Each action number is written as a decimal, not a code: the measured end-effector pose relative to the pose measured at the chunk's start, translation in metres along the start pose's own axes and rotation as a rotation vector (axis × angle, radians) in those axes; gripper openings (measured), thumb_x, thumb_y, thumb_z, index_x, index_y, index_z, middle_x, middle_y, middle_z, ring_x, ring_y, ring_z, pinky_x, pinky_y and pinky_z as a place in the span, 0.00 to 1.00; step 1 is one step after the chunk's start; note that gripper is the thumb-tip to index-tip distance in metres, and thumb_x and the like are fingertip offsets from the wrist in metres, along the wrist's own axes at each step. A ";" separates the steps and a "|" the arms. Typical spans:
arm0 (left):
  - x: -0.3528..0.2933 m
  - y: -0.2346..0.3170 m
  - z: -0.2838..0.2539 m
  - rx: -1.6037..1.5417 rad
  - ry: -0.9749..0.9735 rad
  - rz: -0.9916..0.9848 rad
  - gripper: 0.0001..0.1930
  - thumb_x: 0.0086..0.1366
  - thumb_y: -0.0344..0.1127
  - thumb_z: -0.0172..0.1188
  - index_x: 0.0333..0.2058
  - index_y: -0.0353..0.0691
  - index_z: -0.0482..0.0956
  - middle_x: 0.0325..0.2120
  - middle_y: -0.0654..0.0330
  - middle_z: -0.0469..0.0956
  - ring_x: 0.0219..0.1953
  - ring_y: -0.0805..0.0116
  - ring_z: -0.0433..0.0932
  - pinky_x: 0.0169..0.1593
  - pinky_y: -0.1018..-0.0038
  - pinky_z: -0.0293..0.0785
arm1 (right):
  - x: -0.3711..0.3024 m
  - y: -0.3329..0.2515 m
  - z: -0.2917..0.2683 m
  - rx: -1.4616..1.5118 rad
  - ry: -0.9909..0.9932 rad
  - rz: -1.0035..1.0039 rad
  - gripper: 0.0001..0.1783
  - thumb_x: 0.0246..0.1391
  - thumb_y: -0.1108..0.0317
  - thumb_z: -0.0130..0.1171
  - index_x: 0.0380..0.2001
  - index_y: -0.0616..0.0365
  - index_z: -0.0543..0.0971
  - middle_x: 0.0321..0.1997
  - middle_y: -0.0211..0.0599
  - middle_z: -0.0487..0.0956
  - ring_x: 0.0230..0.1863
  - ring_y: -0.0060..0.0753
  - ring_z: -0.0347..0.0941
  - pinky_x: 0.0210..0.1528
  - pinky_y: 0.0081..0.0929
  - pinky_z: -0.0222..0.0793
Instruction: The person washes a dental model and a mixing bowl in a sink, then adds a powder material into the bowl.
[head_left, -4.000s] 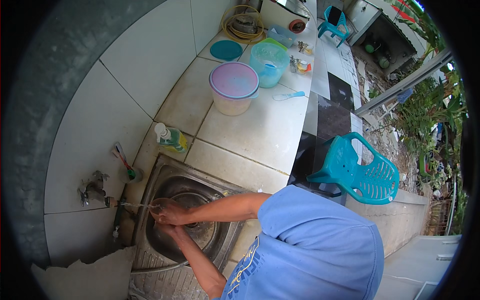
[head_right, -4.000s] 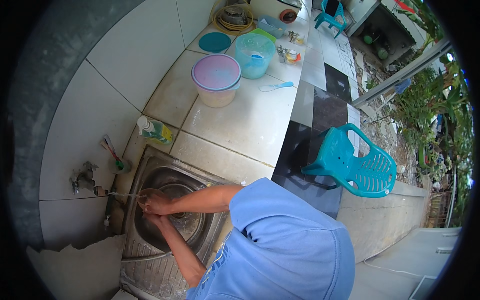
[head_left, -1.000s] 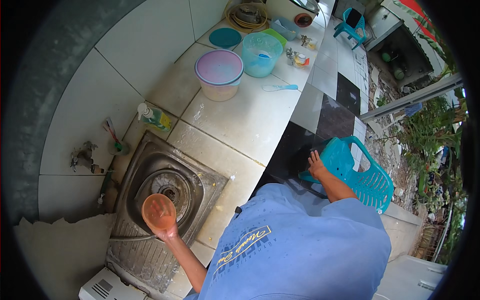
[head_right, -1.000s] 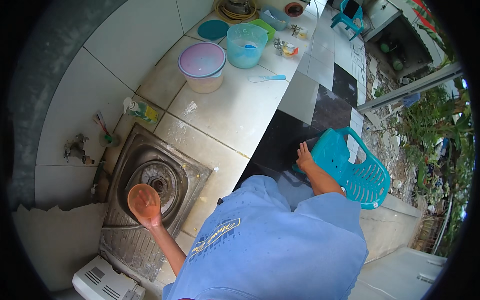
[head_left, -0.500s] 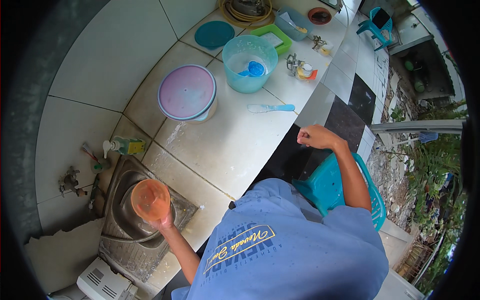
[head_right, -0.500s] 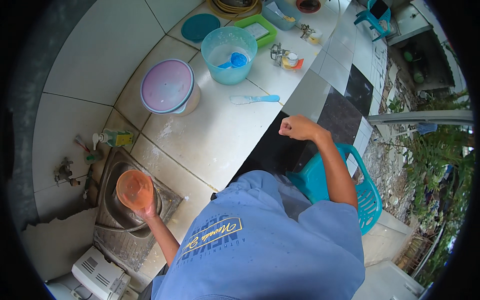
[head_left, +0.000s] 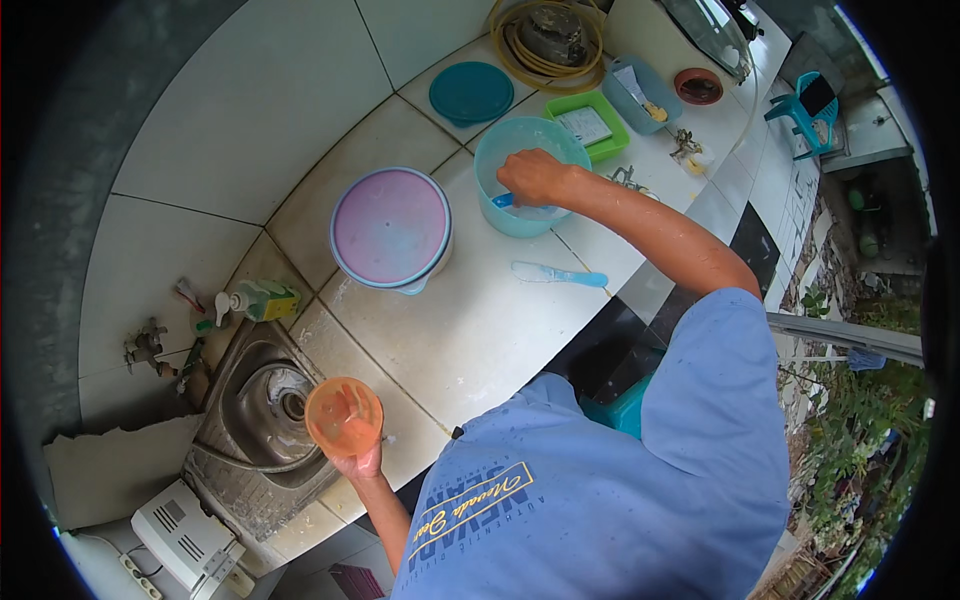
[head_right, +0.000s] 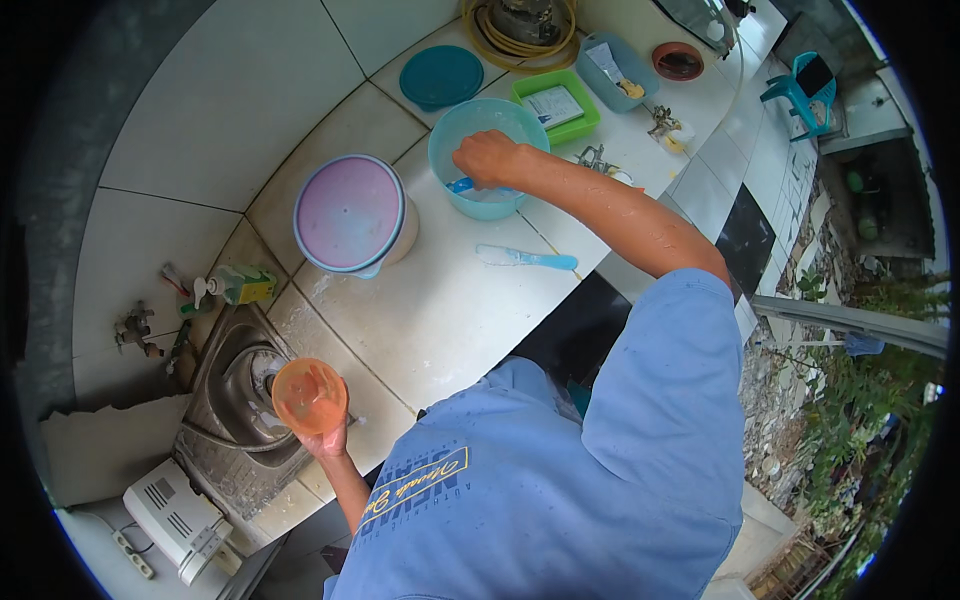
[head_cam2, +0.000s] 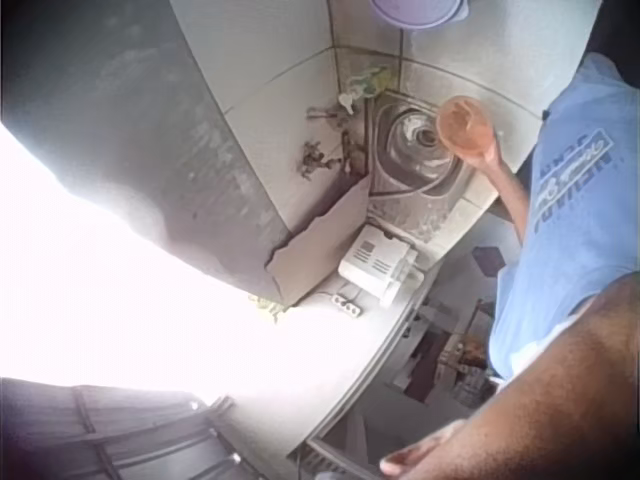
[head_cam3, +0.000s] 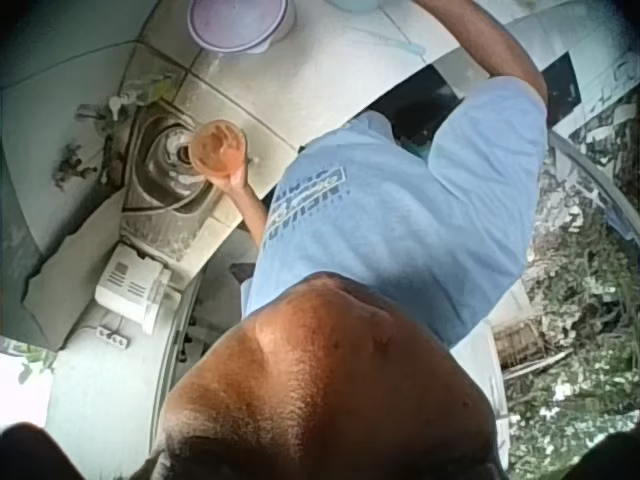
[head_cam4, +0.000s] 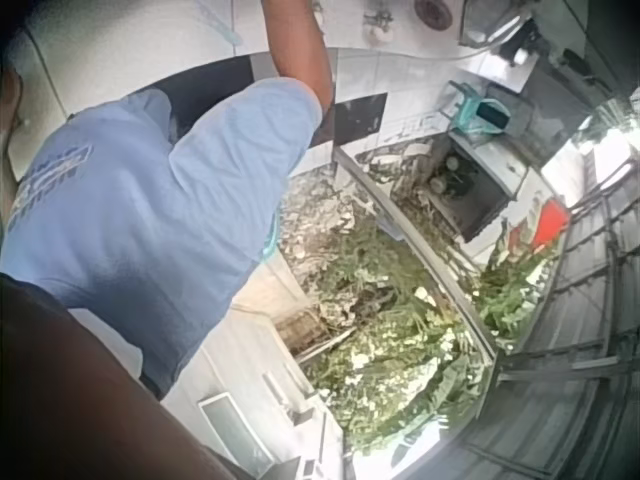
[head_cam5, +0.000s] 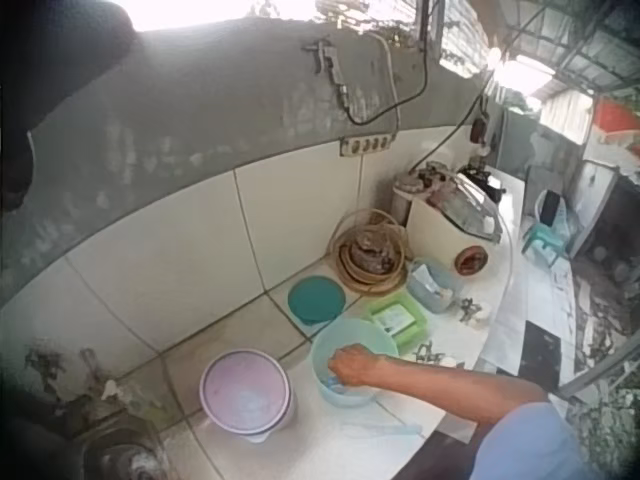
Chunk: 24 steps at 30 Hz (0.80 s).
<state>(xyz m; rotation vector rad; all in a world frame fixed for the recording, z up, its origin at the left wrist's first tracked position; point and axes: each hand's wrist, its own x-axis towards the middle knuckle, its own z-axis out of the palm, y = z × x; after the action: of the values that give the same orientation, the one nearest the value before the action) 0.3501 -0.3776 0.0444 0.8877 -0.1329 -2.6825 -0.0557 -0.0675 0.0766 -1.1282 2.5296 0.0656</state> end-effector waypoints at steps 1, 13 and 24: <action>-0.003 -0.003 0.002 -0.030 0.011 -0.021 0.31 0.60 0.50 0.66 0.59 0.45 0.70 0.62 0.54 0.66 0.66 0.51 0.61 0.68 0.44 0.55 | 0.006 0.000 0.001 -0.018 -0.099 -0.044 0.14 0.45 0.67 0.70 0.34 0.63 0.82 0.37 0.51 0.82 0.44 0.52 0.79 0.43 0.45 0.75; -0.002 -0.021 0.010 -0.010 0.115 -0.078 0.35 0.60 0.51 0.66 0.60 0.40 0.66 0.61 0.55 0.67 0.65 0.51 0.62 0.68 0.48 0.56 | -0.005 0.026 -0.015 0.106 0.269 -0.025 0.08 0.44 0.73 0.57 0.22 0.69 0.81 0.24 0.58 0.79 0.30 0.58 0.79 0.37 0.48 0.75; 0.010 -0.040 0.020 -0.044 0.163 -0.159 0.37 0.59 0.52 0.66 0.59 0.36 0.65 0.61 0.54 0.65 0.66 0.51 0.60 0.69 0.48 0.54 | -0.018 0.022 -0.002 0.270 0.008 -0.169 0.12 0.49 0.69 0.60 0.21 0.70 0.81 0.20 0.56 0.78 0.28 0.56 0.79 0.36 0.44 0.74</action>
<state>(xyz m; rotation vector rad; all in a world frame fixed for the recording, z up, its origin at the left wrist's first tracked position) 0.3205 -0.3435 0.0473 1.1420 0.0340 -2.7296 -0.0610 -0.0400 0.0827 -1.2247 2.3503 -0.3154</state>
